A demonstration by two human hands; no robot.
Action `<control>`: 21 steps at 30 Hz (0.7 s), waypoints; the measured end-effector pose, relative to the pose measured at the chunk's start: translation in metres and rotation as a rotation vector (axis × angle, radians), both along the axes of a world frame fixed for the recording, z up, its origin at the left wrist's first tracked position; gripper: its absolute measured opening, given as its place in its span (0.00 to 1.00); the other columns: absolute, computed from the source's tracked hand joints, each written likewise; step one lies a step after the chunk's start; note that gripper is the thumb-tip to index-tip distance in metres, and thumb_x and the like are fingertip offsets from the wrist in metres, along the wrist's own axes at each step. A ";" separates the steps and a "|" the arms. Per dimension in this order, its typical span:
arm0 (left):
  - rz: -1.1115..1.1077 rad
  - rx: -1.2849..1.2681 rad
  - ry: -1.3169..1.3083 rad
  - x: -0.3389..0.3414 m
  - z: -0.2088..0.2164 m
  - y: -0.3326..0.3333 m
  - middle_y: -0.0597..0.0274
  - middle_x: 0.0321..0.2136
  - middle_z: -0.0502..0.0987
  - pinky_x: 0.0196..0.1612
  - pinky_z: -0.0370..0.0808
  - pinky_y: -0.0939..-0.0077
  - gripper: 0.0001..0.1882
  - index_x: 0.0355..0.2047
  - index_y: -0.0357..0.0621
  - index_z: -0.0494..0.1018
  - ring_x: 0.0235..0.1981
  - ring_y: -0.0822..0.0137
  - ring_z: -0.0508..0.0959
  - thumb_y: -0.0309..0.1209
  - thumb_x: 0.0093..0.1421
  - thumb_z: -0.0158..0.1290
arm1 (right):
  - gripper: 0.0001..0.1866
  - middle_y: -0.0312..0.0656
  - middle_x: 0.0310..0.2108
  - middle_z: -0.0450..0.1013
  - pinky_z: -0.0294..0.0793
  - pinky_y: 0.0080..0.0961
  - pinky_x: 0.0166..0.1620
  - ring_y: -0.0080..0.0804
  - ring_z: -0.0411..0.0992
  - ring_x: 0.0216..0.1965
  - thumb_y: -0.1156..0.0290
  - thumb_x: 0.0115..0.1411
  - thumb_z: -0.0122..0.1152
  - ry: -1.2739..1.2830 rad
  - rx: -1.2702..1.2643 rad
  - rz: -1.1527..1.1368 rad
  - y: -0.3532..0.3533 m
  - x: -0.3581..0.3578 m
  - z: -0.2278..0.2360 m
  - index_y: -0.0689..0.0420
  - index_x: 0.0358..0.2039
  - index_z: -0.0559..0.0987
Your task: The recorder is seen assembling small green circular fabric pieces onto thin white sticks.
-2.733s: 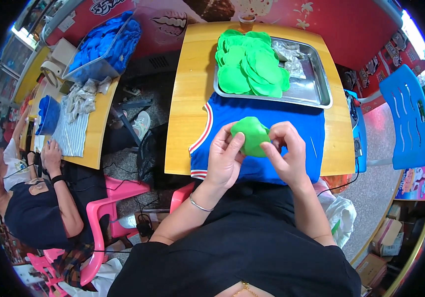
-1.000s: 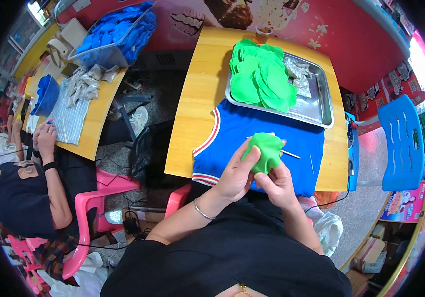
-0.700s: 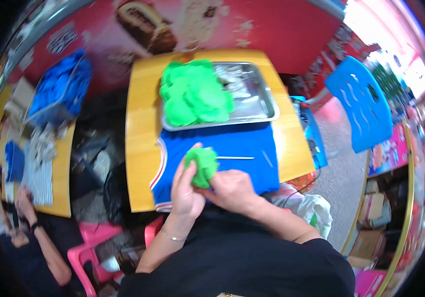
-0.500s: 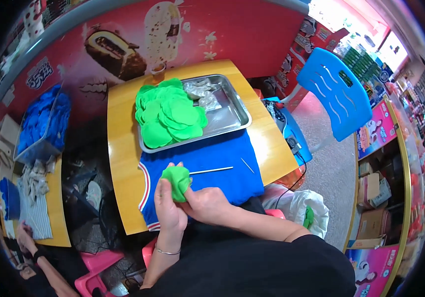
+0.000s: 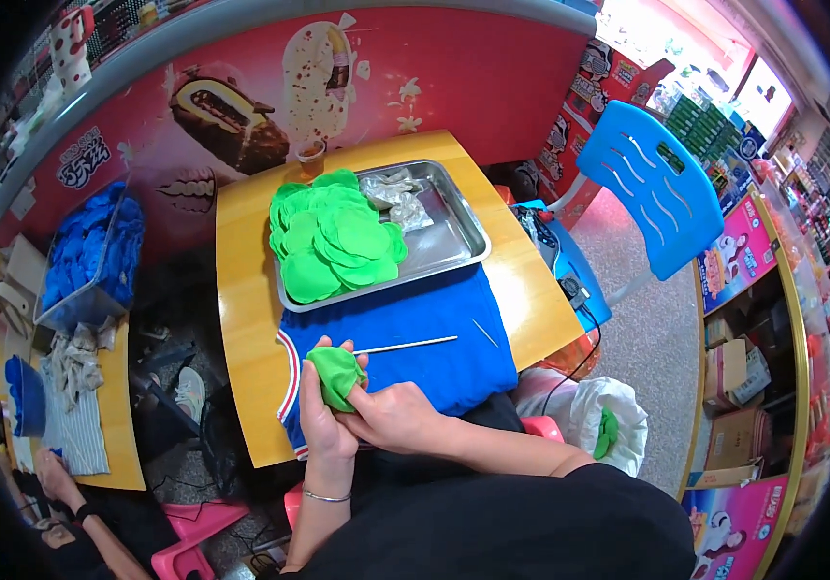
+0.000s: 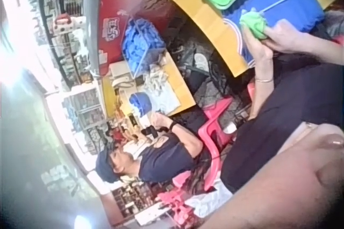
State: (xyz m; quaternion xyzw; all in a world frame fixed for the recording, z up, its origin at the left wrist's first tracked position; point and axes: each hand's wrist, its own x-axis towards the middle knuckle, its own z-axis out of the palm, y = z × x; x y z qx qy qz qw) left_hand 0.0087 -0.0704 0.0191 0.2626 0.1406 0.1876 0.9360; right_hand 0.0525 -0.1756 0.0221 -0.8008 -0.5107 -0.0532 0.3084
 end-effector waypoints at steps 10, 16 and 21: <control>-0.018 -0.102 -0.078 -0.007 0.001 0.000 0.54 0.48 0.70 0.45 0.74 0.64 0.20 0.52 0.46 0.63 0.46 0.55 0.74 0.42 0.63 0.46 | 0.16 0.48 0.14 0.70 0.68 0.40 0.20 0.47 0.70 0.15 0.59 0.57 0.55 0.365 -0.014 0.020 -0.004 -0.007 0.015 0.58 0.39 0.69; 0.016 0.027 -0.037 -0.008 -0.002 0.000 0.51 0.51 0.68 0.46 0.74 0.65 0.25 0.55 0.40 0.59 0.48 0.55 0.73 0.42 0.63 0.46 | 0.16 0.53 0.19 0.72 0.70 0.46 0.25 0.54 0.72 0.22 0.56 0.59 0.50 0.587 -0.009 0.045 0.000 -0.003 0.000 0.56 0.37 0.67; -0.047 0.078 -0.030 0.000 0.008 -0.008 0.51 0.52 0.67 0.46 0.73 0.66 0.23 0.56 0.41 0.58 0.48 0.58 0.73 0.39 0.64 0.45 | 0.11 0.42 0.15 0.72 0.71 0.24 0.21 0.30 0.74 0.17 0.67 0.60 0.52 0.944 0.054 0.082 -0.006 0.005 0.017 0.62 0.35 0.67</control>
